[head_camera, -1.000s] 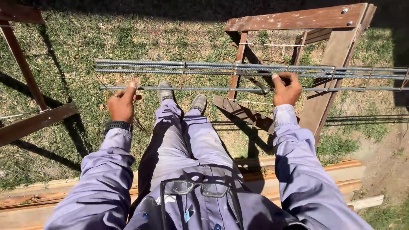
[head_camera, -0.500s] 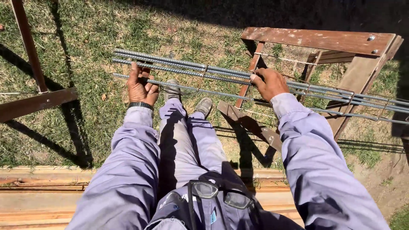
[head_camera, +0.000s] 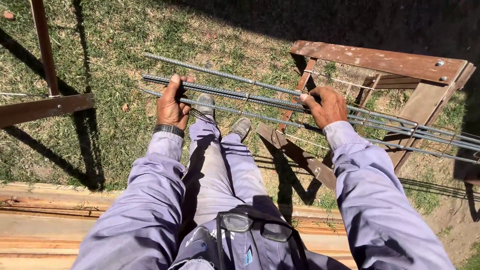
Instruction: The person uses pliers to twist and secure wire ties around a grid of steel rebar rods. They repeatedly wrap the wire, use the pliers to tighten the connections, and trim the excess wire ends to complete the assembly.
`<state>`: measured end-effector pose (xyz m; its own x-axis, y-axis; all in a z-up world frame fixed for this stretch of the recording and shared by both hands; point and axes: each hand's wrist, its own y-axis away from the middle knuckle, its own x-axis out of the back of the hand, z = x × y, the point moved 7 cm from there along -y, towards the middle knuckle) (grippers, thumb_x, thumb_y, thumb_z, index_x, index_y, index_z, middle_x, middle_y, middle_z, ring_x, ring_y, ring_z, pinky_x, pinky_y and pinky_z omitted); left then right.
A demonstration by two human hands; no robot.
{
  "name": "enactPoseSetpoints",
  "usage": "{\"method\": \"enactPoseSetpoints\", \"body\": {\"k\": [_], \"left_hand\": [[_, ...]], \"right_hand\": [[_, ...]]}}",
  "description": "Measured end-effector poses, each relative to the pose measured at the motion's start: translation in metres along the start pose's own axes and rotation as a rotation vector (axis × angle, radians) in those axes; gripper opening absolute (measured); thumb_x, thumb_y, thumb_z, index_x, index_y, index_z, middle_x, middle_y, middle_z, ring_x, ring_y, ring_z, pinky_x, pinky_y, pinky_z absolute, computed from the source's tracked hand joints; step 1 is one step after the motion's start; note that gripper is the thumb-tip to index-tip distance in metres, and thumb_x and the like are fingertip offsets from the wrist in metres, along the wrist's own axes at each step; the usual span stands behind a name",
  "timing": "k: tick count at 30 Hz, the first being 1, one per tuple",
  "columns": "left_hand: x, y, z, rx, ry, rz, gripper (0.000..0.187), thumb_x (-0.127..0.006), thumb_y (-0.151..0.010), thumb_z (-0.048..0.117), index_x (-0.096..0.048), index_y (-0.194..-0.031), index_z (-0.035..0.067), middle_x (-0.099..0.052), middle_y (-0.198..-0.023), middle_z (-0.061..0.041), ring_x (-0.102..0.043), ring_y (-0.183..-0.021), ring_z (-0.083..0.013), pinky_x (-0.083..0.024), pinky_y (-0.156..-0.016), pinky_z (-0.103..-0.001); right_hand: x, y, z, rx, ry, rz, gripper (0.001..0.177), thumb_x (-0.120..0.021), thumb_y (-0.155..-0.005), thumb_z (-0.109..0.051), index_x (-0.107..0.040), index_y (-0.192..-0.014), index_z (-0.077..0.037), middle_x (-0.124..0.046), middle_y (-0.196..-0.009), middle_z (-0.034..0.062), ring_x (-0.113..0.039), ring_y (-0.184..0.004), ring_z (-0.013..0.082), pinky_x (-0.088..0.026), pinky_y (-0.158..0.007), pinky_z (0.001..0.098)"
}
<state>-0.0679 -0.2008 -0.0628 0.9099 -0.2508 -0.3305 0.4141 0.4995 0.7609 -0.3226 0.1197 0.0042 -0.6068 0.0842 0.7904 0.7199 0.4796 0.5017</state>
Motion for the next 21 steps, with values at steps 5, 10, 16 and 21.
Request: {"method": "enactPoseSetpoints", "body": {"k": [5, 10, 16, 21], "left_hand": [[0.013, -0.010, -0.013, 0.047, -0.055, 0.017, 0.028, -0.076, -0.083, 0.044, -0.069, -0.094, 0.020, -0.075, -0.094, -0.003, -0.038, -0.044, -0.0013, -0.025, -0.035, -0.013], [0.003, -0.011, -0.001, 0.039, -0.055, -0.006, 0.029, -0.076, -0.083, 0.043, -0.070, -0.097, 0.018, -0.076, -0.098, -0.006, -0.040, -0.045, -0.0018, -0.025, -0.036, -0.013], [0.008, -0.010, -0.009, 0.097, -0.065, 0.011, 0.027, -0.076, -0.082, 0.041, -0.069, -0.096, 0.019, -0.075, -0.097, -0.004, -0.042, -0.049, -0.0029, -0.024, -0.038, -0.014], [0.015, -0.024, -0.019, 0.127, -0.048, 0.034, 0.027, -0.076, -0.079, 0.042, -0.067, -0.093, 0.021, -0.075, -0.094, -0.002, -0.044, -0.053, -0.0031, -0.022, -0.041, -0.014]], "right_hand": [[-0.018, -0.004, 0.004, 0.007, 0.145, 0.030, 0.023, -0.061, -0.101, -0.031, -0.069, -0.115, -0.015, -0.065, -0.114, 0.0127, -0.060, -0.114, 0.0321, -0.050, -0.094, 0.0499], [-0.030, -0.023, -0.070, 0.188, 0.097, 0.083, 0.033, -0.060, -0.100, -0.032, -0.062, -0.126, -0.013, -0.061, -0.113, 0.0127, -0.057, -0.118, 0.0332, -0.041, -0.103, 0.0516], [-0.075, -0.046, -0.114, 0.086, -0.236, -0.294, 0.042, -0.049, -0.106, -0.042, -0.068, -0.124, -0.009, -0.071, -0.114, 0.0183, -0.061, -0.119, 0.0408, -0.037, -0.109, 0.0594], [-0.065, -0.047, -0.123, 0.041, -0.356, -0.317, 0.043, -0.057, -0.101, -0.045, -0.071, -0.121, -0.010, -0.068, -0.120, 0.0186, -0.058, -0.124, 0.0422, -0.036, -0.109, 0.0584]]}}
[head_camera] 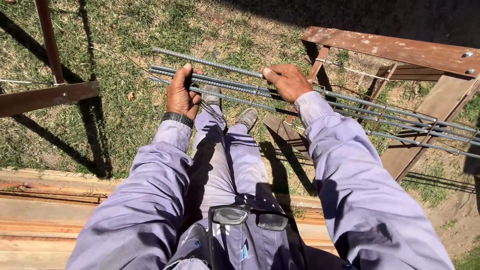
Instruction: The person uses pliers to twist and secure wire ties around a grid of steel rebar rods. They repeatedly wrap the wire, use the pliers to tighten the connections, and trim the excess wire ends to complete the assembly.
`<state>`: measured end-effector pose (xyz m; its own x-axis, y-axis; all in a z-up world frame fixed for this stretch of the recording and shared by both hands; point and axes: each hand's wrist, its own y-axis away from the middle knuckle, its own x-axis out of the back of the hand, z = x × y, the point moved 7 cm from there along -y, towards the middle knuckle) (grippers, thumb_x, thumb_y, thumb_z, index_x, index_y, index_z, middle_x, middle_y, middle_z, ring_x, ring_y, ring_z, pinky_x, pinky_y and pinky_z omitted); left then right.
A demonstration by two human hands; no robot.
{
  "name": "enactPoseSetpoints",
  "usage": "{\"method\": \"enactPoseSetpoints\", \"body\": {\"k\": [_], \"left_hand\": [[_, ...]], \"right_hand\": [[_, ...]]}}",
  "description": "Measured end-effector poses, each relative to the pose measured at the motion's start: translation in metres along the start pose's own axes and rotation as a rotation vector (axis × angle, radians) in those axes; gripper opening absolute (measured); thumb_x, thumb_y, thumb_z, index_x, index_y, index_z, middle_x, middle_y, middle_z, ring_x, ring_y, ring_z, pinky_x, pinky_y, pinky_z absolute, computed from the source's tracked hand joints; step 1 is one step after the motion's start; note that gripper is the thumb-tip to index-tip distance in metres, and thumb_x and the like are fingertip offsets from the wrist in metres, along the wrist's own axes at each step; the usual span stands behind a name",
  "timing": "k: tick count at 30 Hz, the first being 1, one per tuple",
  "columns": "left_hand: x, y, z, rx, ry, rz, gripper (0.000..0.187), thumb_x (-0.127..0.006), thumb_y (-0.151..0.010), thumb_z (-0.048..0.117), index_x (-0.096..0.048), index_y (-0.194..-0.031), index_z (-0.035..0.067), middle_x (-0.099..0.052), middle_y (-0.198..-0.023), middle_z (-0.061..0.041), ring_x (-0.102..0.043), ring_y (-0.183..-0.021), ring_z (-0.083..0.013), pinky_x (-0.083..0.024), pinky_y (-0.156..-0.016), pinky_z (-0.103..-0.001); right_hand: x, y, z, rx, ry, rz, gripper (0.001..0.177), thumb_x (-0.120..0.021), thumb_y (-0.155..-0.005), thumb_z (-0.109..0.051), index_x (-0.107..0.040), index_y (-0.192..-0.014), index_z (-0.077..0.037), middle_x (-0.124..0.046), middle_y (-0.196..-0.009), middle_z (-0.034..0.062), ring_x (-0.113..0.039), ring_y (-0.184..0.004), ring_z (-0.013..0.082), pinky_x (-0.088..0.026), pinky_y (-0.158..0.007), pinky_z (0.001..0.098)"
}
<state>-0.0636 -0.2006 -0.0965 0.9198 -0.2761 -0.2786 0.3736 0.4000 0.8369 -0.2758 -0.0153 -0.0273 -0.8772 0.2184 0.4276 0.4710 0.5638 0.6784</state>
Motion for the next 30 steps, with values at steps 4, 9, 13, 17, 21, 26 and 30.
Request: {"method": "enactPoseSetpoints", "body": {"k": [4, 9, 13, 17, 21, 26, 30], "left_hand": [[0.001, -0.003, 0.003, -0.089, -0.076, 0.164, 0.023, -0.077, -0.074, 0.031, -0.070, -0.086, 0.014, -0.075, -0.084, -0.008, -0.050, -0.054, -0.0106, -0.029, -0.044, -0.020], [0.001, -0.002, 0.004, -0.089, -0.114, 0.161, 0.026, -0.076, -0.073, 0.031, -0.068, -0.088, 0.012, -0.074, -0.085, -0.010, -0.045, -0.054, -0.0102, -0.031, -0.045, -0.022], [0.003, -0.006, 0.006, -0.059, -0.102, 0.126, 0.031, -0.077, -0.073, 0.033, -0.068, -0.095, 0.012, -0.074, -0.093, -0.010, -0.049, -0.061, -0.0128, -0.031, -0.050, -0.023], [-0.019, 0.010, 0.027, -0.050, 0.047, 0.081, 0.016, -0.075, -0.081, 0.028, -0.066, -0.087, 0.017, -0.074, -0.089, -0.002, -0.034, -0.042, -0.0050, -0.017, -0.037, -0.021], [-0.023, 0.010, 0.018, -0.007, -0.060, 0.004, 0.018, -0.071, -0.083, 0.038, -0.063, -0.089, 0.022, -0.070, -0.095, 0.006, -0.029, -0.042, -0.0021, -0.017, -0.036, -0.017], [-0.024, 0.019, 0.023, -0.017, -0.059, 0.011, 0.023, -0.074, -0.084, 0.042, -0.064, -0.093, 0.023, -0.065, -0.096, 0.006, -0.035, -0.048, -0.0024, -0.024, -0.037, -0.016], [-0.021, 0.017, 0.021, -0.002, -0.095, 0.011, 0.027, -0.074, -0.082, 0.046, -0.066, -0.091, 0.022, -0.062, -0.094, 0.006, -0.036, -0.049, -0.0031, -0.025, -0.038, -0.016]], "right_hand": [[0.002, -0.009, 0.004, -0.041, -0.038, -0.079, 0.035, -0.056, -0.095, -0.041, -0.075, -0.104, -0.012, -0.072, -0.093, 0.0118, -0.064, -0.106, 0.0325, -0.043, -0.099, 0.0467], [-0.019, -0.038, 0.061, -0.034, -0.175, -0.128, 0.033, -0.051, -0.096, -0.033, -0.073, -0.081, -0.013, -0.070, -0.075, 0.0052, -0.062, -0.087, 0.0240, -0.042, -0.089, 0.0350], [-0.017, -0.027, 0.038, -0.097, -0.063, 0.007, 0.035, -0.053, -0.097, -0.047, -0.074, -0.086, -0.022, -0.071, -0.084, 0.0032, -0.064, -0.094, 0.0258, -0.045, -0.090, 0.0404], [-0.013, -0.003, 0.008, 0.037, 0.084, 0.519, 0.033, -0.062, -0.093, -0.039, -0.066, -0.115, -0.015, -0.070, -0.118, 0.0104, -0.061, -0.111, 0.0337, -0.050, -0.090, 0.0536], [0.015, 0.097, 0.013, 0.198, -0.032, 0.657, 0.037, -0.060, -0.097, -0.039, -0.063, -0.122, -0.012, -0.068, -0.116, 0.0100, -0.069, -0.105, 0.0268, -0.058, -0.089, 0.0488], [0.067, 0.198, 0.141, -0.189, 0.215, 1.061, 0.049, -0.087, -0.080, -0.027, -0.055, -0.113, -0.009, -0.058, -0.109, 0.0105, -0.060, -0.096, 0.0251, -0.053, -0.079, 0.0417], [0.061, 0.188, 0.217, -0.305, 0.231, 0.821, 0.054, -0.091, -0.073, -0.033, -0.065, -0.115, -0.010, -0.052, -0.112, 0.0131, -0.064, -0.097, 0.0347, -0.057, -0.077, 0.0518]]}}
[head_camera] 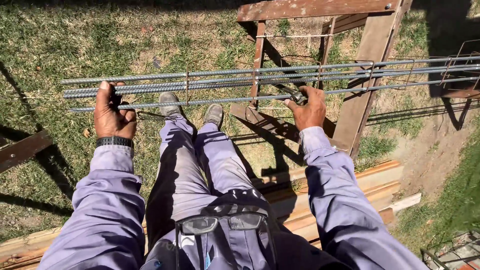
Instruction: The person uses pliers to twist and secure wire ties around a grid of steel rebar rods. They repeatedly wrap the wire, use the pliers to tighten the connections, and trim the excess wire ends to complete the assembly.
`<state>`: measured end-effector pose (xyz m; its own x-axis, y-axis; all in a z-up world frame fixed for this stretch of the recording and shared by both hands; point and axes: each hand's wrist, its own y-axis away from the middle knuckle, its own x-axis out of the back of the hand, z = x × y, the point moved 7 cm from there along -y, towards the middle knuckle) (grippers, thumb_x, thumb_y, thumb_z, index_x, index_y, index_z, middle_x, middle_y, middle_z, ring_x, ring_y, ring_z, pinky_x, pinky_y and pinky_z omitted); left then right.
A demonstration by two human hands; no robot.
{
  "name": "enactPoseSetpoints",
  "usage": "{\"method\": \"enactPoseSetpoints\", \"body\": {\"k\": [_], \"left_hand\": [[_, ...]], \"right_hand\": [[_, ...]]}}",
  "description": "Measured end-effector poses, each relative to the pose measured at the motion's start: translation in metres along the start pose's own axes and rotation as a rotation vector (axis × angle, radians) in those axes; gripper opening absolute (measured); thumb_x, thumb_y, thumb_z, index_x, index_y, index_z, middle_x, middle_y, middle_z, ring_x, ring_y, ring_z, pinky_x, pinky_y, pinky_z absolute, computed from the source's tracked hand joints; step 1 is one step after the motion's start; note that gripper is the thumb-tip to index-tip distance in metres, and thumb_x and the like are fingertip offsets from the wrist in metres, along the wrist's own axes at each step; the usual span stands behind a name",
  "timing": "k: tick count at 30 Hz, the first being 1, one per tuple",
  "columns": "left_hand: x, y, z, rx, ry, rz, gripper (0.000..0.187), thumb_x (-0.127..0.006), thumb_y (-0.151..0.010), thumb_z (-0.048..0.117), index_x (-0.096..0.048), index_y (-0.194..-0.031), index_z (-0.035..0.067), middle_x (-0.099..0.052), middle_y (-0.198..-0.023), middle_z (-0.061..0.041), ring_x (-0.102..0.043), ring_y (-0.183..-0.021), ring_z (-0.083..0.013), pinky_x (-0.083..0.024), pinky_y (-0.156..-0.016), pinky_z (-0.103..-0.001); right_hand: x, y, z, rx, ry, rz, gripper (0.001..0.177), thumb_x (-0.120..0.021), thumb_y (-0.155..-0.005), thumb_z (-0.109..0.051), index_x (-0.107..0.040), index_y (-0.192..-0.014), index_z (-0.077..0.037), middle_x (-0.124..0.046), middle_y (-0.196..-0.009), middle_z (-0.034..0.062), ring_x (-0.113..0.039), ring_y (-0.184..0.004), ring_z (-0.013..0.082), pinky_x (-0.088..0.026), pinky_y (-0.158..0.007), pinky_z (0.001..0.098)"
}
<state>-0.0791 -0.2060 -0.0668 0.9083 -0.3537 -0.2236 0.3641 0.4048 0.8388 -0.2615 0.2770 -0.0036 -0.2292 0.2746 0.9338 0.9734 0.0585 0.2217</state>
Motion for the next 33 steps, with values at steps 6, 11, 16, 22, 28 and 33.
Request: {"method": "enactPoseSetpoints", "body": {"k": [6, 11, 16, 22, 28, 33], "left_hand": [[0.001, 0.003, 0.002, -0.051, -0.063, -0.001, 0.024, -0.072, -0.083, 0.048, -0.063, -0.090, 0.028, -0.066, -0.100, 0.010, -0.044, -0.065, -0.0011, -0.025, -0.042, -0.016], [-0.004, 0.008, 0.011, -0.101, -0.069, 0.023, 0.021, -0.071, -0.083, 0.045, -0.062, -0.089, 0.027, -0.065, -0.093, 0.012, -0.036, -0.054, -0.0019, -0.019, -0.042, -0.019], [-0.006, 0.005, 0.011, -0.064, 0.001, 0.027, 0.020, -0.074, -0.088, 0.040, -0.059, -0.093, 0.029, -0.067, -0.095, 0.008, -0.045, -0.055, -0.0027, -0.022, -0.041, -0.018], [0.006, 0.003, 0.009, -0.025, -0.150, 0.041, 0.021, -0.072, -0.088, 0.047, -0.059, -0.093, 0.032, -0.067, -0.099, 0.011, -0.042, -0.054, -0.0023, -0.026, -0.043, -0.018], [0.011, 0.005, 0.007, -0.018, -0.274, 0.063, 0.023, -0.072, -0.087, 0.055, -0.058, -0.093, 0.037, -0.067, -0.107, 0.014, -0.049, -0.066, -0.0015, -0.036, -0.051, -0.015], [0.010, 0.006, 0.007, -0.007, -0.277, 0.088, 0.021, -0.071, -0.090, 0.055, -0.057, -0.091, 0.040, -0.069, -0.106, 0.018, -0.044, -0.057, -0.0017, -0.035, -0.053, -0.015]], "right_hand": [[0.011, 0.002, 0.010, 0.061, -0.011, 0.110, 0.022, -0.081, -0.074, -0.021, -0.071, -0.093, -0.015, -0.060, -0.090, 0.0070, -0.060, -0.080, 0.0258, -0.052, -0.060, 0.0446], [0.027, -0.001, 0.007, -0.101, -0.170, -0.031, 0.036, -0.086, -0.070, -0.032, -0.065, -0.095, -0.016, -0.065, -0.104, 0.0053, -0.064, -0.094, 0.0267, -0.047, -0.076, 0.0392], [0.009, -0.019, 0.112, -0.730, -1.088, 0.331, 0.029, -0.081, -0.073, -0.027, -0.066, -0.090, -0.010, -0.064, -0.100, 0.0111, -0.067, -0.089, 0.0248, -0.061, -0.085, 0.0412], [-0.037, -0.053, 0.144, -1.011, -1.856, 0.404, 0.044, -0.087, -0.065, -0.032, -0.062, -0.098, -0.015, -0.066, -0.098, 0.0085, -0.063, -0.094, 0.0294, -0.049, -0.095, 0.0540], [-0.053, -0.082, 0.175, -0.672, -2.037, 0.588, 0.020, -0.082, -0.079, -0.020, -0.073, -0.096, -0.015, -0.076, -0.090, 0.0046, -0.071, -0.078, 0.0208, -0.059, -0.078, 0.0417], [-0.047, -0.094, 0.159, -0.648, -2.144, 0.456, 0.026, -0.079, -0.079, -0.033, -0.068, -0.083, -0.010, -0.067, -0.075, 0.0043, -0.062, -0.066, 0.0173, -0.049, -0.065, 0.0318]]}}
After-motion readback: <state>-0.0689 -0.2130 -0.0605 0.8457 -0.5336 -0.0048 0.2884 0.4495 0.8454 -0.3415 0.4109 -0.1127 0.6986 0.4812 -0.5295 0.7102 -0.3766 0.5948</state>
